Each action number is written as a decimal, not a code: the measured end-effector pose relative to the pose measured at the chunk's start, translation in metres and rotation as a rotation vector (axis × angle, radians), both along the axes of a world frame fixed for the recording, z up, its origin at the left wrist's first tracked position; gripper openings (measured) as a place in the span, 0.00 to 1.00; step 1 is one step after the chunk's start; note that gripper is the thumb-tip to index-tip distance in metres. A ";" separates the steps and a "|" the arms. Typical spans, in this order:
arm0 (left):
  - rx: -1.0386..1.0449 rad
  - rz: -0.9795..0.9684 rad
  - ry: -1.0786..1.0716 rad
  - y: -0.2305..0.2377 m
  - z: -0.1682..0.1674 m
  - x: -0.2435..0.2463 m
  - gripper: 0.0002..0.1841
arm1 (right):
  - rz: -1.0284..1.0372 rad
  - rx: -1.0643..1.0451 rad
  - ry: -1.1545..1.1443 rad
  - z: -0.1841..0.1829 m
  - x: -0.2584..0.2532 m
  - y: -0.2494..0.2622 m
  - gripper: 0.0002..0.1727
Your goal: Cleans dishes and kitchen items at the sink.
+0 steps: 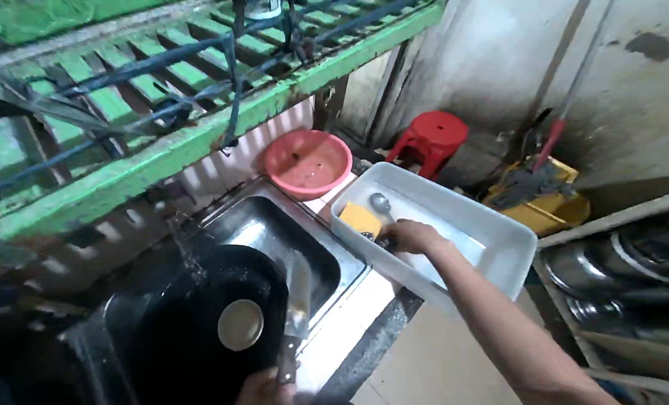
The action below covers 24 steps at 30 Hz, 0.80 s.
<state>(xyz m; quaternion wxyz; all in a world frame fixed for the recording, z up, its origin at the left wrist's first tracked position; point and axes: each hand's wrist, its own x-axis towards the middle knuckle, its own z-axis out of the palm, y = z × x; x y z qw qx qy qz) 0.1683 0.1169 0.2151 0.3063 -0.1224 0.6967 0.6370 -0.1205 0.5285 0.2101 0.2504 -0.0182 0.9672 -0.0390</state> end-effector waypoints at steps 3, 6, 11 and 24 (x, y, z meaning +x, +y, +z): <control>0.015 -0.106 -0.063 0.024 -0.013 -0.002 0.22 | 0.079 -0.253 0.231 0.019 0.011 0.022 0.14; 0.074 -0.143 -0.048 0.035 -0.030 0.003 0.21 | 0.011 -0.426 0.405 0.079 0.051 0.007 0.10; 0.202 -0.092 -0.083 0.042 -0.041 0.009 0.18 | -0.042 -0.537 0.402 0.088 0.146 -0.082 0.20; 0.149 -0.054 -0.151 0.040 -0.050 0.009 0.15 | 0.364 -0.474 0.019 -0.018 0.185 -0.159 0.14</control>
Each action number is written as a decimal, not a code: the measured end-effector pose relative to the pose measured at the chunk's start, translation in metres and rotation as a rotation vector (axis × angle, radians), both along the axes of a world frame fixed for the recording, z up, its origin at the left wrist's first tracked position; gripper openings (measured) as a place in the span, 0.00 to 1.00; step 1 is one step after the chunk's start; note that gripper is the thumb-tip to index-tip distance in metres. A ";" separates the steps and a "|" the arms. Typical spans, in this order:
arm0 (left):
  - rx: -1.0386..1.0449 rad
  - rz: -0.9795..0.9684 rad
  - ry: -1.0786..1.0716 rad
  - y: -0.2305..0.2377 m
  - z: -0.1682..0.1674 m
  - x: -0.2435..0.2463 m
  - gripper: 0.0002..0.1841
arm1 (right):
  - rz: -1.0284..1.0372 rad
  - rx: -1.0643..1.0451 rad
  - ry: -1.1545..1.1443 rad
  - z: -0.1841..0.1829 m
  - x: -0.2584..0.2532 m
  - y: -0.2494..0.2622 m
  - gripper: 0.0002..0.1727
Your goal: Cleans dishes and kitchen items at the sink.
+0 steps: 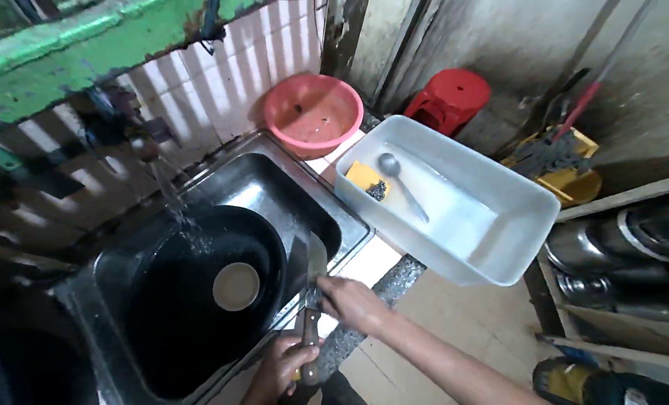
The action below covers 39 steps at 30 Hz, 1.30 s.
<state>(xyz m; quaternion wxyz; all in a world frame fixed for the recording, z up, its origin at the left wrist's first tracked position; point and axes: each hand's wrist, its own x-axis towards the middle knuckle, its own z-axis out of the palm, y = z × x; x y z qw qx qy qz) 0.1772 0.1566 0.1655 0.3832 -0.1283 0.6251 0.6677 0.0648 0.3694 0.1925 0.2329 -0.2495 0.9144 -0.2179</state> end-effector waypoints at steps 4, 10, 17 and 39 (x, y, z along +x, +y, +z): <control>0.087 -0.044 0.014 0.000 0.003 0.013 0.15 | 0.005 0.053 0.014 0.009 -0.017 0.002 0.16; 0.207 0.021 -0.051 -0.001 -0.001 0.024 0.15 | 0.110 0.025 -0.050 0.011 0.004 0.006 0.13; 0.209 0.009 -0.097 -0.001 -0.002 0.022 0.16 | 0.007 0.074 0.074 -0.013 -0.044 0.020 0.15; 0.205 -0.043 -0.087 -0.002 -0.001 0.023 0.12 | 0.058 0.182 0.165 -0.019 -0.081 0.027 0.14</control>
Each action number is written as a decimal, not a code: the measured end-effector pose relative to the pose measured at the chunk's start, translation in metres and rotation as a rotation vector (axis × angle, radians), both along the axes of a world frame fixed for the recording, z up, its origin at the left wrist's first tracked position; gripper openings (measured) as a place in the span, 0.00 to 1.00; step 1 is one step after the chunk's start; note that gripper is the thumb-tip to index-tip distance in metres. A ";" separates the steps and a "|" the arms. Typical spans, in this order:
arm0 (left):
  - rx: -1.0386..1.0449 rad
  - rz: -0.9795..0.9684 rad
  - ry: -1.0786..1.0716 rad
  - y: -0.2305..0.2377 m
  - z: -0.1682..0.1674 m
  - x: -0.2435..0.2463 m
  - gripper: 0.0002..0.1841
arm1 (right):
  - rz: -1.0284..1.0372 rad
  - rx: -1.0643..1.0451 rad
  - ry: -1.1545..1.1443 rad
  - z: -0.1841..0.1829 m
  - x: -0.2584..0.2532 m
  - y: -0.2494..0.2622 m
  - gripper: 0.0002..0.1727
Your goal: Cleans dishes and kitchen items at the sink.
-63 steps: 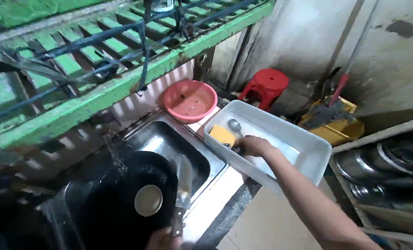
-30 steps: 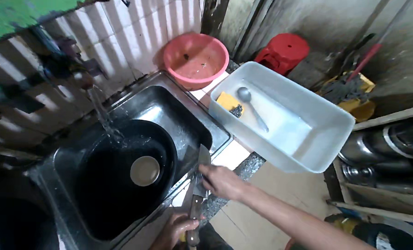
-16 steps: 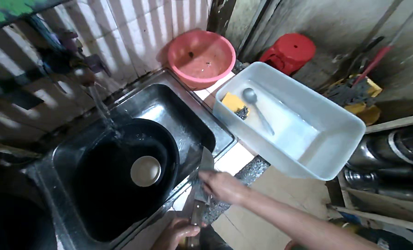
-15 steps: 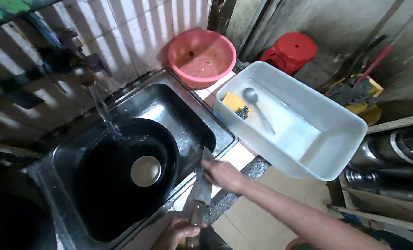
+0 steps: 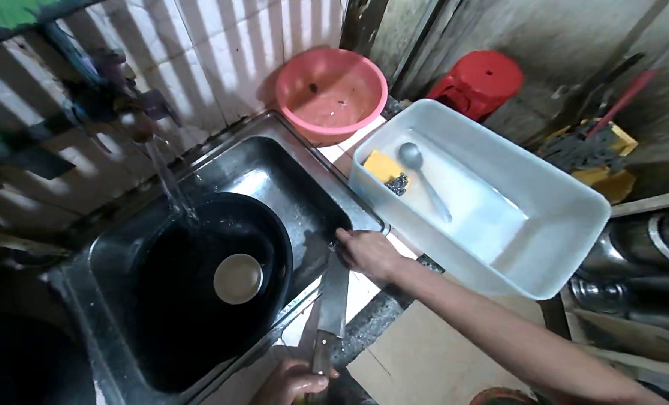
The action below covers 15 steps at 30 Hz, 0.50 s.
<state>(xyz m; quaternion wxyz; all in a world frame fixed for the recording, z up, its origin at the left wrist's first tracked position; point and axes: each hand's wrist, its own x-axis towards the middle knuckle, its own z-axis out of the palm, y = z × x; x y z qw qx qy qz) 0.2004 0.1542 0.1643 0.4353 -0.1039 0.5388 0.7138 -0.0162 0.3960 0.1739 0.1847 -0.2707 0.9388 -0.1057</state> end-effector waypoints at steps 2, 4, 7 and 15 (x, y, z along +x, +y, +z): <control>-0.013 0.007 -0.019 -0.001 0.003 0.000 0.12 | 0.051 -0.091 0.012 0.007 0.029 -0.008 0.11; -0.011 0.007 -0.021 0.000 0.003 0.001 0.12 | 0.177 -0.199 -0.074 0.022 0.084 -0.020 0.10; 0.002 -0.040 0.008 -0.001 0.001 0.001 0.12 | 0.205 -0.241 -0.125 0.021 0.104 -0.026 0.12; -0.942 -0.596 0.342 0.002 0.072 -0.030 0.22 | -0.244 -0.151 0.184 0.034 -0.002 0.030 0.15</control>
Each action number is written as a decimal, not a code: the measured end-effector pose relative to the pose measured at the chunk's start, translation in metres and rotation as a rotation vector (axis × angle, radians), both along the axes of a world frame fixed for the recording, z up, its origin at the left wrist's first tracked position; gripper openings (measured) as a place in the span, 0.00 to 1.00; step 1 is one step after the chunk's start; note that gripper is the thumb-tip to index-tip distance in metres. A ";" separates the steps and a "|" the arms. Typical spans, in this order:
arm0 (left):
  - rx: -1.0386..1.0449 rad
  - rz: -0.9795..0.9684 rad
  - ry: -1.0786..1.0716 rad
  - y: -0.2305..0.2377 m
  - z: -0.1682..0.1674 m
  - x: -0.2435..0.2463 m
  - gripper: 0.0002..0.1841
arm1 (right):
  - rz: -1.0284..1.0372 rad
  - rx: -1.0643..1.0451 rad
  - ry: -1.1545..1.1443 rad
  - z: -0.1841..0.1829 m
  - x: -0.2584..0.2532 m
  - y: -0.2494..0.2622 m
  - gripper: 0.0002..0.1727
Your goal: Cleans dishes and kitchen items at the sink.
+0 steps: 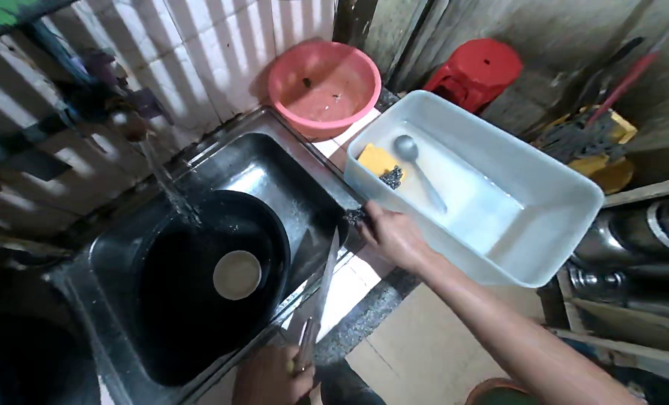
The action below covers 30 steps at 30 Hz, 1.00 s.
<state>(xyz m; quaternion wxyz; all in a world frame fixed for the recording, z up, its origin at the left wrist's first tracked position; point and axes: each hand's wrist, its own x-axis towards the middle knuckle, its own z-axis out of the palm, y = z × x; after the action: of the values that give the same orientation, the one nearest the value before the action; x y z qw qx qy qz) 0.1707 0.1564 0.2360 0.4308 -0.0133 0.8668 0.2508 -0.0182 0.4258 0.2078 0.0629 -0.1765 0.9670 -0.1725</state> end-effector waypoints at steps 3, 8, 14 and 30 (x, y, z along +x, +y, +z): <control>-0.295 -0.185 0.142 0.013 0.012 -0.002 0.22 | 0.087 -0.074 0.095 0.020 0.031 -0.012 0.15; -0.298 -0.274 0.061 0.012 0.009 -0.010 0.27 | 0.224 0.093 0.045 -0.021 0.054 -0.015 0.10; -0.198 -0.205 -0.040 0.003 -0.020 -0.006 0.27 | 0.103 0.080 0.025 -0.042 0.079 -0.012 0.12; -0.219 -0.224 0.013 0.008 -0.023 0.002 0.26 | 0.224 0.066 -0.084 -0.035 0.150 -0.060 0.13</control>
<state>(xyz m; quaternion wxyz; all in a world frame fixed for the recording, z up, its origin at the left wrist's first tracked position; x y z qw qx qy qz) 0.1731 0.1640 0.2130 0.4464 0.0380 0.8878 0.1054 0.1315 0.3655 0.1724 0.1281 -0.2739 0.9429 -0.1397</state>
